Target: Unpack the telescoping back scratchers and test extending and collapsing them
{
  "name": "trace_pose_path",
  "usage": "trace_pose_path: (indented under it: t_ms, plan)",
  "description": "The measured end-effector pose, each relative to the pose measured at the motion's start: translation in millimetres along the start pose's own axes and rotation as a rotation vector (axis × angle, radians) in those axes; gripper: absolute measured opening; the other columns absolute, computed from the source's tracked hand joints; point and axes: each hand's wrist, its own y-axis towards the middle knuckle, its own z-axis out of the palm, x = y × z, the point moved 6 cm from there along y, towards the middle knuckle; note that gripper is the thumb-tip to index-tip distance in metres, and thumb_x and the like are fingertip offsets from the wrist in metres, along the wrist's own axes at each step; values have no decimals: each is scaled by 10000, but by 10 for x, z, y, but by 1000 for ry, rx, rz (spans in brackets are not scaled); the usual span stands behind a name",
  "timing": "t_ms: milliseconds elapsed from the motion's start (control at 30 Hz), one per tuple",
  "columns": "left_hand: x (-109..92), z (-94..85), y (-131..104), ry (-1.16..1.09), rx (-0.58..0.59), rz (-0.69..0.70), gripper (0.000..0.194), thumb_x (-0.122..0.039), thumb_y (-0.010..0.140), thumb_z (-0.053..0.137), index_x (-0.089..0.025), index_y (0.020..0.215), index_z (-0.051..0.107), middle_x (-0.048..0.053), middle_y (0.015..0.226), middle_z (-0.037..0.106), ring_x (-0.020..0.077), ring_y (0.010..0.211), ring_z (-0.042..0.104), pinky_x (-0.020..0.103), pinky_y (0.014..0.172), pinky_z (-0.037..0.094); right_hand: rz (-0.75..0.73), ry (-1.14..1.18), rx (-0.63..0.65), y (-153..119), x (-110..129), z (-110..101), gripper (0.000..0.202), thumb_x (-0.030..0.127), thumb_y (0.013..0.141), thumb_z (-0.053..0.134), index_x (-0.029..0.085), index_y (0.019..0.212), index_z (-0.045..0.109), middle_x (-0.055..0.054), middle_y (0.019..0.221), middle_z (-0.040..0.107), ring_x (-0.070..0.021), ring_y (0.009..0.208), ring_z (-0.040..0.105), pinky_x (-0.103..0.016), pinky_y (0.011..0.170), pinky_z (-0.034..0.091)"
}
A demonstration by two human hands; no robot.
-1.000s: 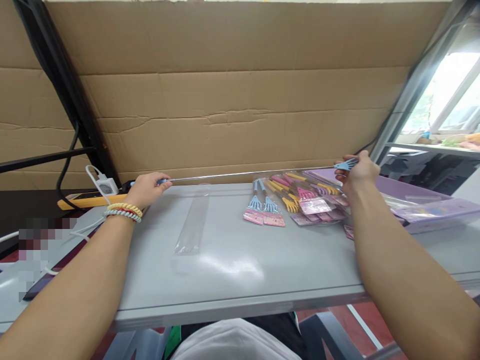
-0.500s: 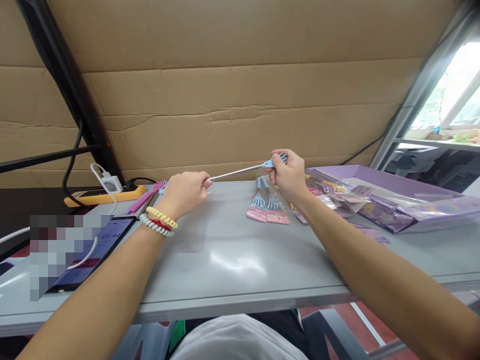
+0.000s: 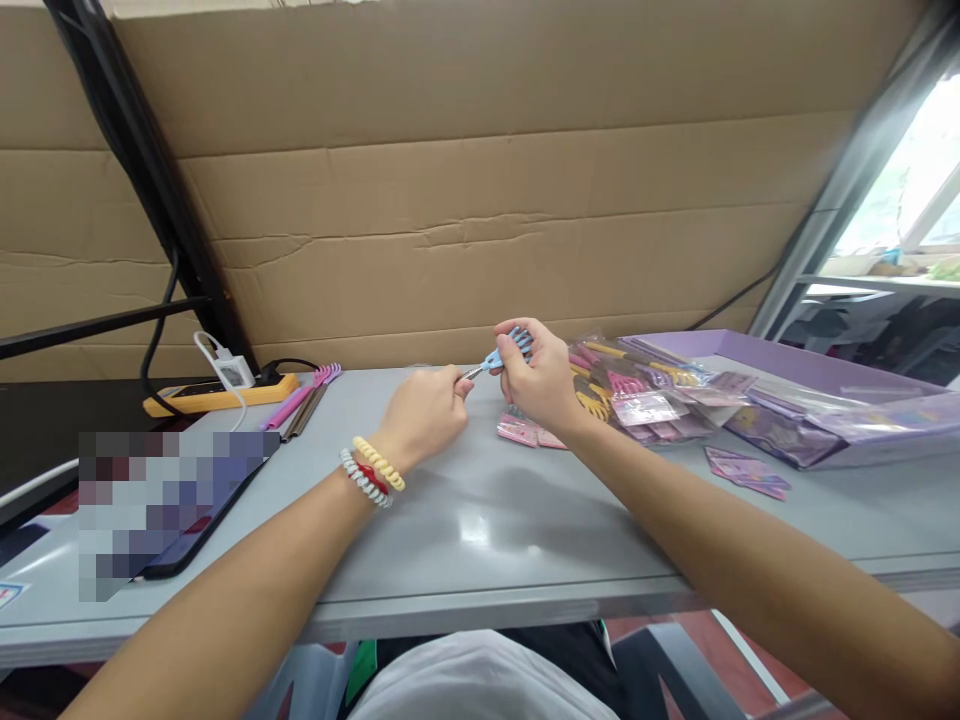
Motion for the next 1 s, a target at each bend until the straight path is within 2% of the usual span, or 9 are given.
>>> trace_pose_path:
  t_ms: [200, 300, 400, 533, 600, 700, 767, 867, 1000]
  plan:
    - [-55, -19, 46, -126, -111, 83, 265, -319, 912, 373, -182, 884, 597, 42, 766, 652, 173, 680, 583, 278, 608, 366, 74, 274, 73, 160, -47, -57, 474, 499, 682, 695, 218, 1002, 486, 68, 507, 558, -98, 318, 483, -203, 308, 304]
    - [-45, -38, 57, -156, -130, 87, 234, -341, 892, 427, -184, 974, 580, 37, 802, 649, 171, 717, 587, 268, 630, 384, 134, 393, -64, 235, -97, -190, 429, 525, 649, 712, 204, 823, 487, 54, 506, 555, -82, 314, 463, -201, 308, 287]
    - [-28, 57, 51, -109, -24, 34, 257, -342, 919, 355, -196, 926, 566, 30, 733, 633, 187, 668, 578, 277, 573, 353, 205, 494, -127, 226, -135, -222, 411, 536, 668, 689, 190, 671, 467, 20, 568, 579, -78, 395, 509, -210, 371, 362]
    - [-79, 192, 30, -134, 43, 28, 237, -292, 922, 335, -189, 874, 542, 53, 781, 642, 199, 700, 583, 288, 577, 351, 290, 649, 124, 108, -51, 20, 405, 523, 668, 674, 193, 599, 449, 4, 605, 566, -145, 601, 606, -295, 581, 492]
    - [-132, 234, 20, -212, 45, 56, 183, -228, 902, 355, -183, 875, 530, 58, 808, 639, 190, 728, 582, 287, 602, 370, 281, 674, 218, 43, 36, 113, 444, 468, 655, 692, 195, 530, 365, 44, 477, 423, -130, 543, 556, -299, 596, 477]
    - [-217, 232, -6, -364, 18, 112, 145, -163, 868, 375, -181, 931, 505, 43, 832, 622, 165, 740, 566, 276, 632, 391, 245, 706, 235, -4, 134, 145, 536, 356, 624, 707, 180, 476, 222, 79, 405, 209, -67, 402, 359, -258, 518, 403]
    - [-272, 227, -30, -438, 37, 140, 117, -250, 865, 435, -181, 945, 486, 33, 829, 602, 154, 711, 548, 270, 618, 395, 252, 728, 210, -14, 151, 131, 547, 295, 614, 689, 175, 471, 175, 82, 396, 166, -49, 373, 250, -243, 462, 339]
    - [-346, 238, -61, -500, 109, 161, 356, -473, 803, 550, -184, 991, 460, 23, 831, 582, 152, 680, 538, 265, 585, 396, 291, 761, 166, -17, 144, 106, 533, 229, 618, 654, 174, 480, 142, 84, 388, 138, -43, 363, 163, -238, 412, 252]
    - [-328, 268, -53, -413, 116, 86, 442, -544, 784, 556, -180, 1005, 436, 8, 727, 557, 173, 628, 546, 269, 547, 367, 296, 790, 123, -12, 143, 99, 530, 181, 610, 638, 174, 493, 121, 87, 387, 116, -40, 356, 137, -238, 392, 206]
